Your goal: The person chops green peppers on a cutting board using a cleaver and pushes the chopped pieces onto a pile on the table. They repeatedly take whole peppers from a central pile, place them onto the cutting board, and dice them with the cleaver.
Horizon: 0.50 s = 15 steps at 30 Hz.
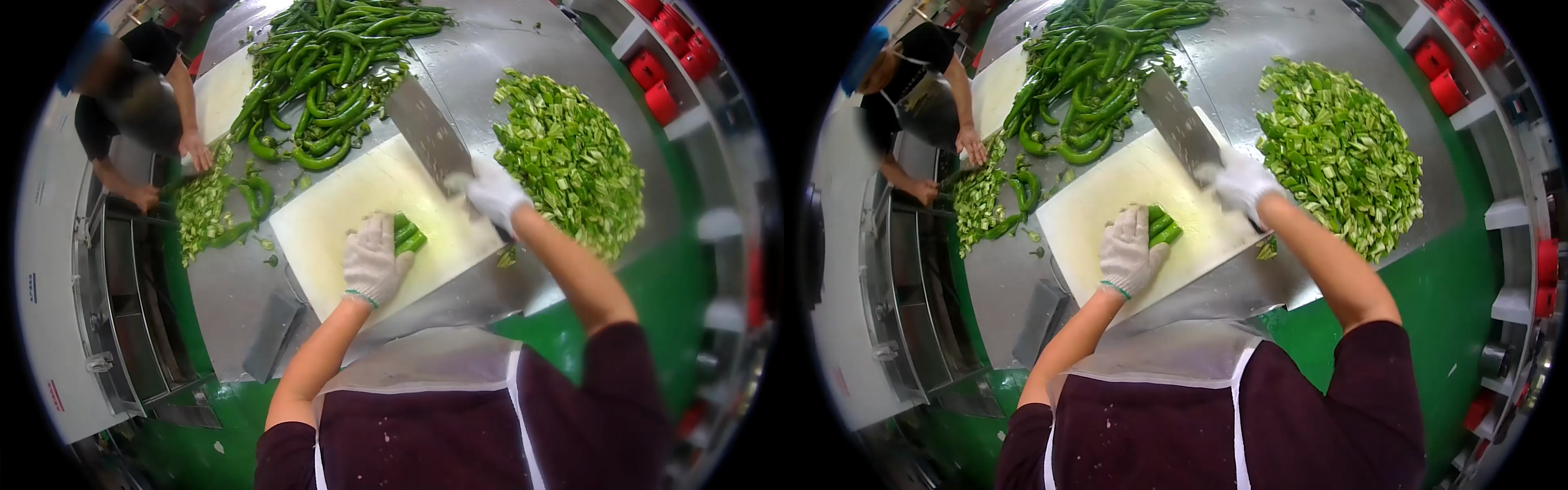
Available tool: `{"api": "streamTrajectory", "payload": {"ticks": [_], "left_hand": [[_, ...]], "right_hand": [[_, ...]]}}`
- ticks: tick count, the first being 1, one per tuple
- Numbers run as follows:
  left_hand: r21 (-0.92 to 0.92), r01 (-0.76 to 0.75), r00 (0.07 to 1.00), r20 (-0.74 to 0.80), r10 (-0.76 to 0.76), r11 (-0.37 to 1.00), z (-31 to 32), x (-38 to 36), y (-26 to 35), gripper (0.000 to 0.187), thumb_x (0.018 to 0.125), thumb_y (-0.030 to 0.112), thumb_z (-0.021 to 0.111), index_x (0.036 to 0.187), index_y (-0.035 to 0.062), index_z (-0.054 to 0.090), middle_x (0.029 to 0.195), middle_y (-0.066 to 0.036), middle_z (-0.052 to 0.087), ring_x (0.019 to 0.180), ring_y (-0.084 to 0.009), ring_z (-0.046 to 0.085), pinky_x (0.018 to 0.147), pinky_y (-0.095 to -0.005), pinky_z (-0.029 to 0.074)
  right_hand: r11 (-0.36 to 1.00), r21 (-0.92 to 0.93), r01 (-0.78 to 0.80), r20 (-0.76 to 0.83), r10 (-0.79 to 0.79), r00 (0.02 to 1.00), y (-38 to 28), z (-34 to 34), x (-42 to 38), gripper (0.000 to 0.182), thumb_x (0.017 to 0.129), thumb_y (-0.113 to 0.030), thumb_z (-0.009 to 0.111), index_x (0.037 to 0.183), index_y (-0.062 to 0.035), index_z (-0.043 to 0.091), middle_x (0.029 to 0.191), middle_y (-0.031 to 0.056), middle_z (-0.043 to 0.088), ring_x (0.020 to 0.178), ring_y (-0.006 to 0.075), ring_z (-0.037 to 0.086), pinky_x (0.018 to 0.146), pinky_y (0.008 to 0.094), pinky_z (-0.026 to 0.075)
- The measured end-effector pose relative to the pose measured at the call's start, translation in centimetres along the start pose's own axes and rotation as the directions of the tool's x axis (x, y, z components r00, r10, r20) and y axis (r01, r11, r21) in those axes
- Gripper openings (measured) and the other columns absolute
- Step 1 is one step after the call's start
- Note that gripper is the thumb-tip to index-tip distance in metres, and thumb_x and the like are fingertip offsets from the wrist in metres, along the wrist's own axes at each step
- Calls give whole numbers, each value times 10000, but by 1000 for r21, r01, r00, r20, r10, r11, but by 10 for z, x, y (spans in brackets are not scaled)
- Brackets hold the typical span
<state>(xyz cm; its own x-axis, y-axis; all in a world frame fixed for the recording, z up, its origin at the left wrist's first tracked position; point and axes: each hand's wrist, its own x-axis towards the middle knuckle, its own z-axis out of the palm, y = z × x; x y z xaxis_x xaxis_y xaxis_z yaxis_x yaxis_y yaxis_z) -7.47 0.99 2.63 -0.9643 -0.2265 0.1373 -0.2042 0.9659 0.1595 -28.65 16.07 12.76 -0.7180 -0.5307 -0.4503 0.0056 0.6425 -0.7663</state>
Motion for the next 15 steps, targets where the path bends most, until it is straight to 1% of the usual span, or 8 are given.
{"api": "streamTrajectory", "payload": {"ticks": [1,3,5,6,7,10,13,15], "left_hand": [[24,8,999,-31,-7,1000,2,-1,3,847,870,455,678,1467,-87,418,1460,-267,485,1335,-416,474,1080,-511,394],[24,15,999,-43,-14,1000,2,-1,5,818,874,430,680,1459,-86,433,1457,-260,489,1344,-417,466,1080,-512,392],[17,-1,998,-64,2,1000,4,-1,5,797,875,405,685,1455,-85,442,1455,-257,493,1349,-419,461,1083,-514,390],[9,-17,997,-81,17,1000,6,-1,3,792,874,393,689,1455,-85,443,1455,-258,494,1351,-420,459,1085,-515,389],[3,-32,995,-99,32,999,9,-2,2,786,872,381,693,1455,-85,444,1455,-258,495,1352,-421,458,1087,-515,387],[29,-45,996,-78,47,999,14,0,-2,785,883,396,672,1466,-70,429,1486,-238,468,1365,-390,439,1066,-501,375],[-35,-55,997,-58,53,998,5,2,0,769,884,383,673,1458,-71,437,1467,-236,483,1343,-388,459,1062,-504,386],[-47,-36,999,-43,34,998,2,3,2,741,901,349,669,1462,-77,439,1450,-272,496,1331,-418,479,1096,-495,390]], "right_hand": [[991,130,-44,24,41,999,20,3,-19,421,916,-350,712,1084,27,630,817,154,674,596,225,641,522,366,533],[867,408,-286,155,243,958,62,20,-50,416,916,-319,750,1089,34,615,762,117,641,514,146,575,417,310,457],[754,540,-374,220,302,928,88,36,-73,409,900,-258,787,1109,-1,547,701,75,586,486,139,527,421,300,454],[693,609,-386,261,285,922,104,48,-78,449,891,-257,803,1097,-32,474,697,55,545,497,120,499,426,303,456],[655,661,-366,275,243,930,106,54,-86,469,882,-266,815,1056,-50,438,706,51,529,512,119,490,432,310,469],[652,655,-381,279,260,924,122,76,-84,492,886,-294,804,1100,-28,450,733,72,553,530,138,521,454,329,511],[675,643,-361,270,242,932,126,86,-84,527,889,-322,793,1147,-6,460,742,89,570,543,154,545,476,343,540],[688,615,-385,278,268,923,126,86,-84,553,892,-340,785,1179,10,467,761,108,588,553,163,564,491,350,556]]}}
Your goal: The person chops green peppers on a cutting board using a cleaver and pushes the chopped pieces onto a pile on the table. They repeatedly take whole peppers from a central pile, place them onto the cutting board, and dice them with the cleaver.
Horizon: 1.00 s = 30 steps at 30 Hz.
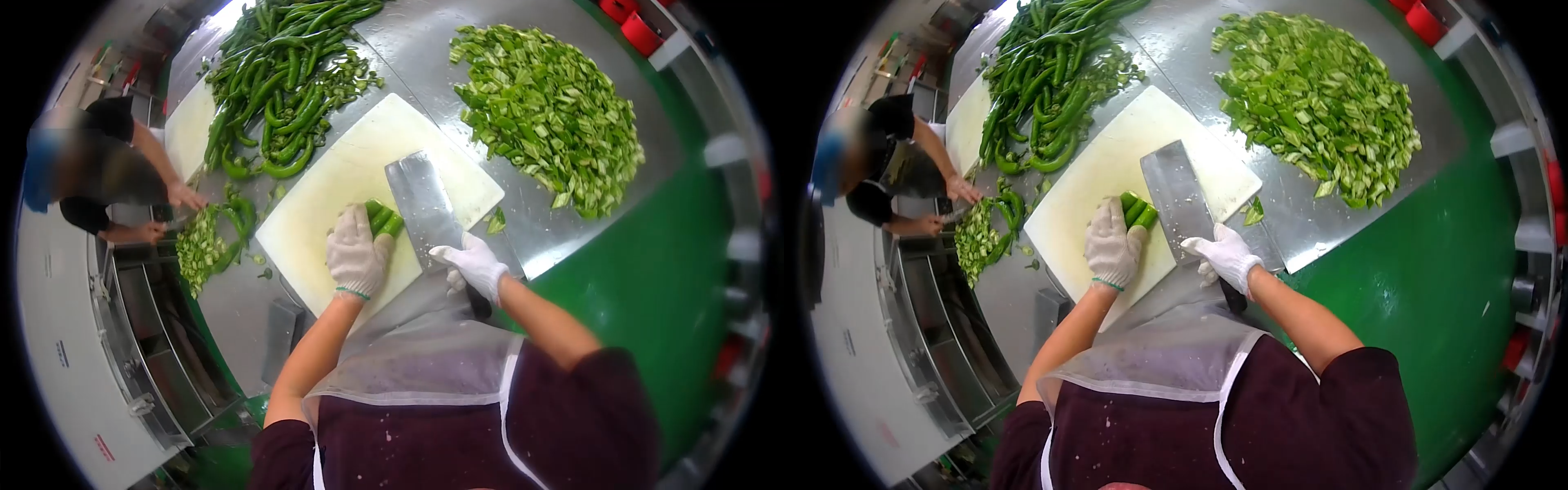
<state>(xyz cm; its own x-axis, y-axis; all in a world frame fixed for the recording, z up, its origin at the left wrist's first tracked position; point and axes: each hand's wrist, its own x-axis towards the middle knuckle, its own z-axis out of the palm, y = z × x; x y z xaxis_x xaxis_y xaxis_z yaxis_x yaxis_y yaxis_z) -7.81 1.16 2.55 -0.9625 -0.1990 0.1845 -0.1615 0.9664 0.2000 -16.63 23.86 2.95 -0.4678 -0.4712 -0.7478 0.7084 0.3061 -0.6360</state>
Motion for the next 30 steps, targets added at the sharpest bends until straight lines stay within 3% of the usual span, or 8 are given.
{"api": "streamTrajectory", "payload": {"ticks": [6,13,15,18,24,27,28,30], "left_hand": [[-29,-34,997,-64,32,999,9,-4,-8,656,941,297,640,1461,-62,464,1426,-299,523,1302,-448,523,1113,-488,402],[-58,-37,995,-90,32,998,4,-1,-5,619,955,280,630,1448,-65,485,1395,-301,552,1256,-454,562,1088,-494,428],[-73,-24,997,-81,19,997,6,-2,-7,622,965,291,616,1456,-64,477,1409,-302,540,1278,-450,547,1096,-496,416],[-65,-20,999,-50,16,998,12,-4,-12,645,979,313,594,1485,-58,443,1456,-300,503,1336,-449,501,1122,-499,379],[-43,10,1000,2,-10,999,13,-8,-13,713,1031,409,495,1554,-49,338,1565,-293,388,1457,-452,367,1180,-497,290],[-3,9,1000,-18,-9,1000,18,-10,-14,765,999,442,512,1546,-63,339,1568,-301,375,1460,-463,353,1167,-508,293],[3,11,999,-31,-11,1000,18,-11,-15,786,979,452,529,1539,-70,347,1564,-304,377,1455,-467,355,1157,-514,299],[-49,21,1000,-17,-22,999,18,-11,-17,821,974,468,544,1554,-65,314,1580,-303,349,1472,-470,320,1171,-512,282]], "right_hand": [[997,-69,-29,-79,23,997,-22,24,-9,539,913,-339,749,1188,27,466,834,163,626,615,207,630,525,378,588],[995,-89,-53,-53,48,997,-43,35,1,511,929,-321,714,1213,18,458,851,185,628,662,245,650,529,397,586],[995,-98,-31,-39,27,999,-40,33,5,517,924,-321,721,1202,25,456,852,186,628,657,243,646,527,399,583],[992,-102,-79,3,80,997,-35,30,3,524,920,-302,745,1201,47,473,762,120,601,571,186,593,523,346,555],[982,-186,-44,29,50,998,-26,29,-1,589,903,-305,753,1268,55,463,767,113,603,565,180,592,516,345,552],[968,-249,13,229,46,972,-11,30,-13,663,909,-309,731,1346,75,414,767,161,629,550,229,614,495,368,552],[952,-302,-52,225,125,966,-10,35,-14,686,907,-305,734,1358,92,403,753,155,620,538,224,611,490,370,546],[957,-284,-63,243,135,961,-12,35,-17,734,898,-296,747,1372,118,368,732,141,604,529,215,594,488,373,539]]}}
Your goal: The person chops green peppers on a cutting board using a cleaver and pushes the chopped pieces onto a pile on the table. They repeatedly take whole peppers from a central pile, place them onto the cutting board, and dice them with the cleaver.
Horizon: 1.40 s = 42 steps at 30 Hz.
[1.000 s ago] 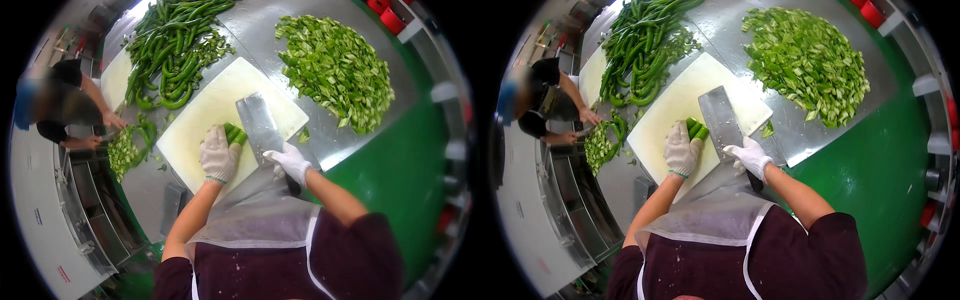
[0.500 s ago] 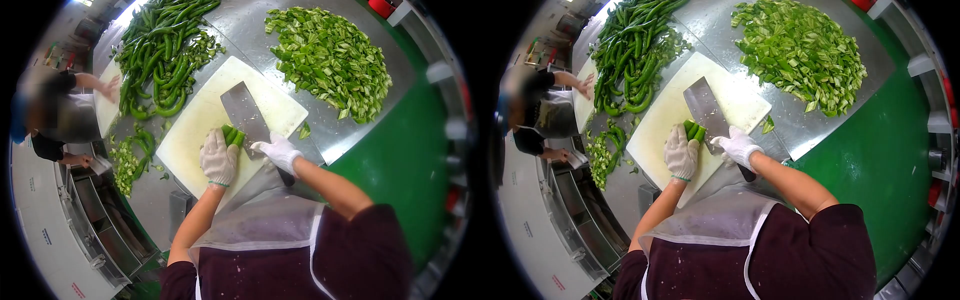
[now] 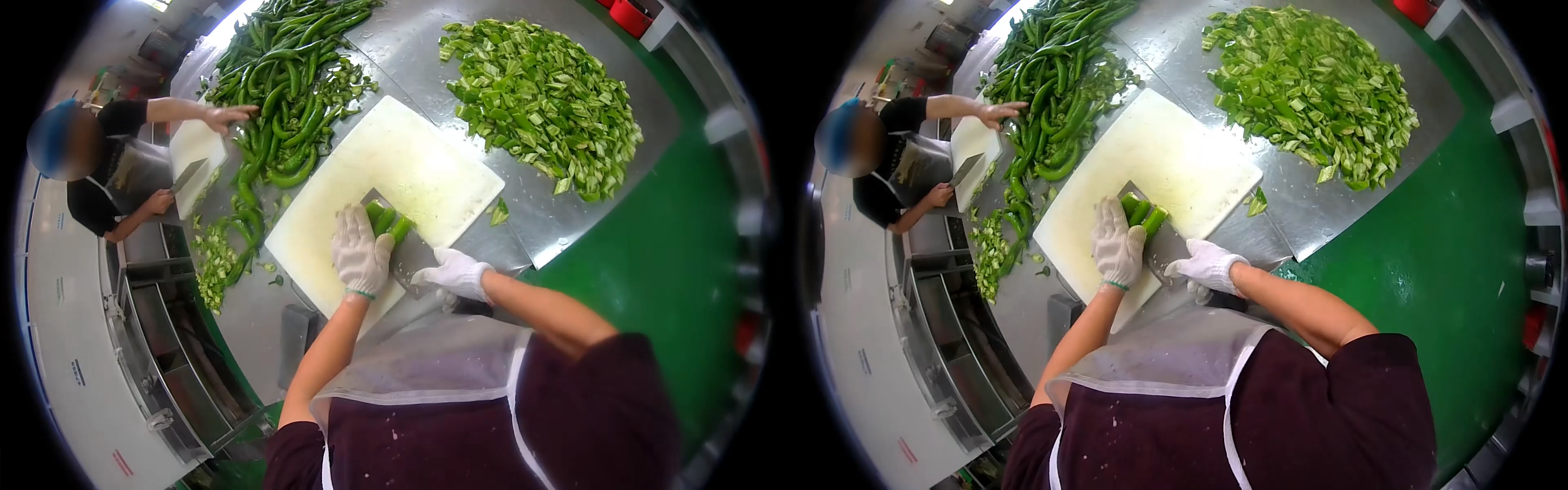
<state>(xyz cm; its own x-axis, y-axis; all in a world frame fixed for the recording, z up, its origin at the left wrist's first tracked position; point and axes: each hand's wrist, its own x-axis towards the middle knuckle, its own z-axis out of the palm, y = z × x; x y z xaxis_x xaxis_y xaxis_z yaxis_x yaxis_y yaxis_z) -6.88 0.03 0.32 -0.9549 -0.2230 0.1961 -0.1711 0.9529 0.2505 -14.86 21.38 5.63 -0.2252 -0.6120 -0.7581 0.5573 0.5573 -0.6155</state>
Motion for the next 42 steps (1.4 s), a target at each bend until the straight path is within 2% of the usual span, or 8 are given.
{"api": "streamTrajectory", "payload": {"ticks": [4,7,18,24,29,33,36,42], "left_hand": [[27,-3,1000,-3,3,1000,-4,-1,0,925,926,512,618,1568,-58,274,1597,-304,317,1490,-476,275,1194,-529,249],[219,143,959,211,-190,965,-40,-8,9,943,942,509,611,1565,-92,237,1591,-354,283,1486,-520,255,1210,-565,214],[-93,82,996,-19,-84,992,0,-29,-31,1026,850,523,717,1560,-68,270,1584,-350,294,1489,-506,253,1210,-599,180],[-241,39,996,-71,-58,970,-7,-28,-29,1091,813,470,781,1578,-73,224,1604,-338,274,1492,-527,244,1220,-578,183],[-276,-2,988,-149,-40,961,-3,-33,-32,1110,779,408,818,1561,-107,222,1593,-357,276,1488,-529,248,1224,-558,198],[-287,39,987,-141,-82,957,-1,-33,-32,1092,777,422,801,1548,-117,246,1567,-363,315,1476,-514,281,1225,-547,206],[-156,99,995,5,-99,983,-26,-24,-13,1070,790,487,751,1538,-113,276,1540,-364,353,1458,-493,319,1221,-523,230],[22,1,975,221,-6,1000,-38,7,-3,1035,824,562,673,1518,-118,316,1546,-339,358,1425,-453,373,1196,-472,285]], "right_hand": [[999,48,23,13,-24,1000,6,-2,3,786,885,-293,764,1382,133,330,723,132,591,526,210,578,488,381,538],[999,36,14,-8,-14,1000,5,3,2,801,883,-297,766,1391,132,318,725,131,591,529,209,576,490,384,542],[921,-380,-86,-120,43,992,-24,31,2,595,897,-340,694,1282,70,498,800,167,659,644,243,640,655,372,530],[718,-683,-132,-301,-111,947,-36,72,16,589,922,-443,640,1237,41,525,1102,301,686,1066,457,661,936,487,511],[740,-660,-128,-317,-120,941,-45,79,-5,567,924,-454,629,1234,11,538,1159,303,668,1124,483,625,973,489,489],[911,-390,-136,-352,-12,936,-60,52,-38,519,916,-447,602,1216,-25,568,1133,267,687,1048,426,669,930,479,504],[559,-809,-179,-481,-456,748,-58,9,-34,364,937,-345,610,1148,-48,613,987,238,714,904,373,715,844,474,545],[122,-972,-200,-233,-571,787,-66,-17,-32,243,945,-211,546,1140,-76,601,998,245,712,937,444,696,834,518,541]]}}
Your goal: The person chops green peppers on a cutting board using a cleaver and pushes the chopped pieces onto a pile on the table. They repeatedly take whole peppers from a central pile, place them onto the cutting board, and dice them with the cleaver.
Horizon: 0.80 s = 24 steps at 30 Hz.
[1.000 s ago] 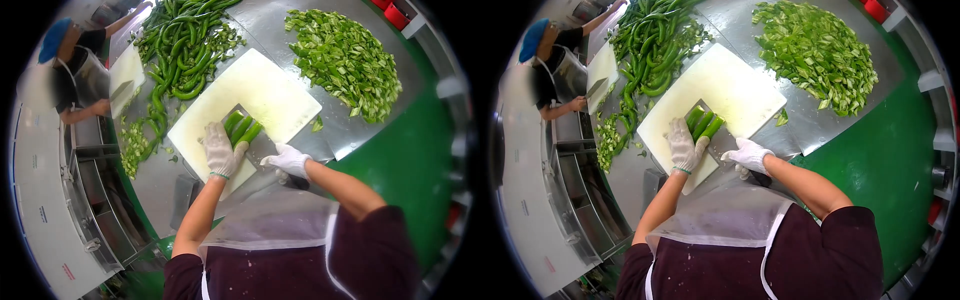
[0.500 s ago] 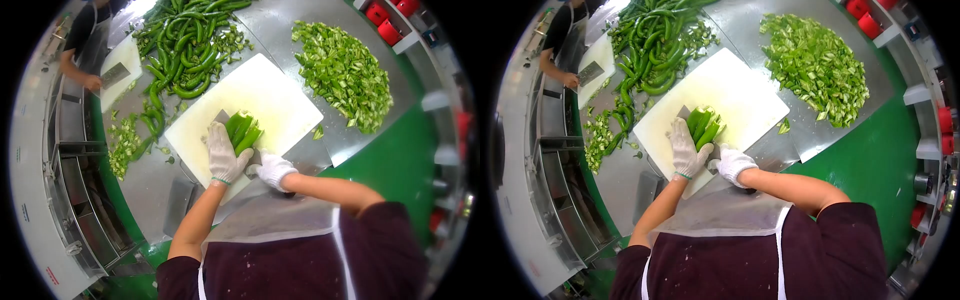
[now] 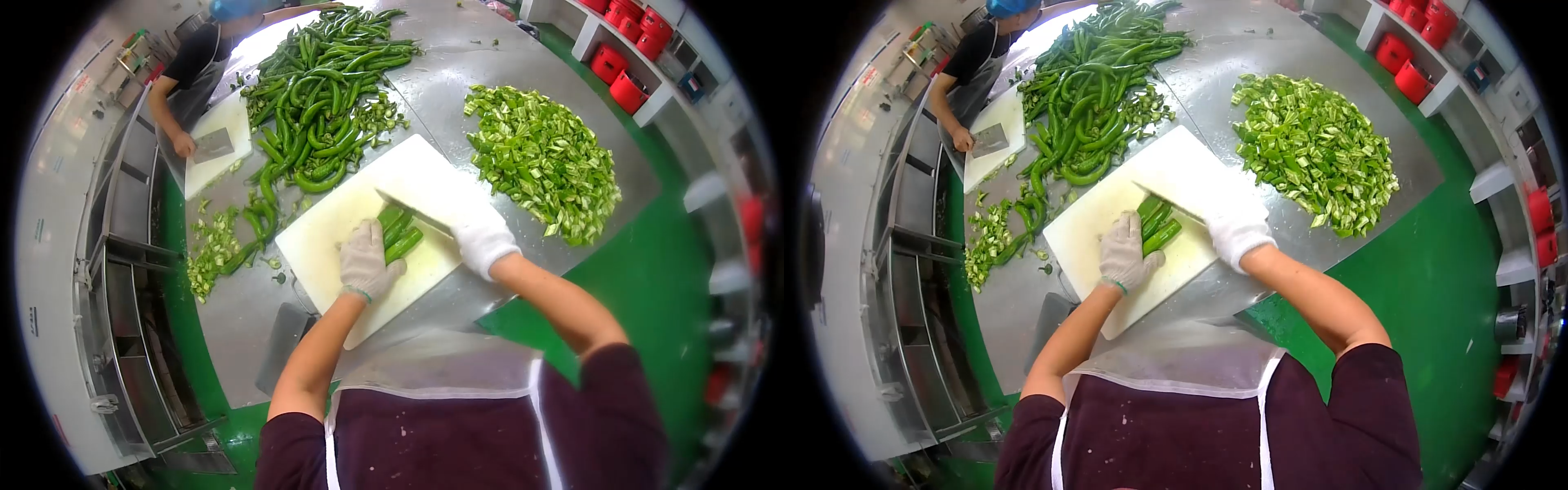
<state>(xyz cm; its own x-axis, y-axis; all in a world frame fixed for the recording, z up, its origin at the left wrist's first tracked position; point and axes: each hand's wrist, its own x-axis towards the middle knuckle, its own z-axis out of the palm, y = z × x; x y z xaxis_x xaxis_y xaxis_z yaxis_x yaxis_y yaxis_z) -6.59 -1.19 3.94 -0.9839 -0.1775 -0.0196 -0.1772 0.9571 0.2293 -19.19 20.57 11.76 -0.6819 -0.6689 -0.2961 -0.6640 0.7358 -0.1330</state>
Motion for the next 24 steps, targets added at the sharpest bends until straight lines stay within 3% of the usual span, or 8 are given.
{"api": "streamTrajectory", "payload": {"ticks": [4,7,10,13,17,19,20,24], "left_hand": [[45,-180,983,-12,181,983,6,5,-10,1038,836,559,673,1516,-134,306,1560,-319,349,1413,-435,390,1181,-457,303],[50,-194,981,25,193,980,-5,8,-4,1004,856,539,667,1507,-138,312,1547,-317,367,1413,-427,392,1171,-459,314],[4,-110,994,26,110,994,-27,2,9,967,875,522,658,1502,-133,321,1516,-311,402,1395,-425,406,1168,-460,319],[109,-72,996,-44,77,991,5,2,5,928,867,473,688,1484,-132,349,1470,-308,441,1354,-431,436,1152,-469,339],[22,-107,990,-93,109,994,20,6,2,879,861,420,700,1461,-135,375,1438,-317,458,1315,-442,459,1136,-479,358],[-10,-153,975,-163,149,988,23,2,1,855,851,395,708,1445,-134,394,1422,-320,464,1293,-446,471,1122,-486,372],[-26,-142,983,-124,138,989,22,1,2,852,846,394,709,1440,-132,398,1416,-318,465,1279,-448,475,1115,-490,376],[-31,-174,980,-106,170,984,10,8,2,834,828,374,723,1422,-124,416,1396,-304,471,1228,-450,490,1093,-507,390]], "right_hand": [[997,75,-35,-11,36,999,18,11,-15,239,970,-211,512,1156,-83,589,982,262,702,923,466,684,814,538,536],[995,91,-47,-22,49,999,25,-4,-20,240,982,-234,510,1161,-87,571,986,265,701,917,468,684,803,546,529],[997,82,5,9,-5,1000,20,-28,-28,235,977,-220,512,1165,-90,567,985,253,704,915,462,686,791,543,531],[998,25,59,99,-61,993,12,-31,-25,232,968,-191,513,1167,-89,570,989,238,708,915,450,690,789,534,537],[989,-106,99,166,-80,983,-5,-52,-12,231,954,-139,512,1154,-65,601,1002,228,711,927,431,694,811,516,544],[990,-82,111,186,-94,978,-13,-46,5,233,949,-123,511,1144,-49,615,1010,231,709,940,423,694,823,507,546],[993,-32,109,190,-102,977,-10,-20,29,235,948,-121,509,1140,-42,620,1016,234,708,948,420,694,830,502,546],[983,32,179,14,-180,984,-2,17,51,244,950,-134,526,1148,-27,622,1049,251,697,974,412,692,842,488,545]]}}
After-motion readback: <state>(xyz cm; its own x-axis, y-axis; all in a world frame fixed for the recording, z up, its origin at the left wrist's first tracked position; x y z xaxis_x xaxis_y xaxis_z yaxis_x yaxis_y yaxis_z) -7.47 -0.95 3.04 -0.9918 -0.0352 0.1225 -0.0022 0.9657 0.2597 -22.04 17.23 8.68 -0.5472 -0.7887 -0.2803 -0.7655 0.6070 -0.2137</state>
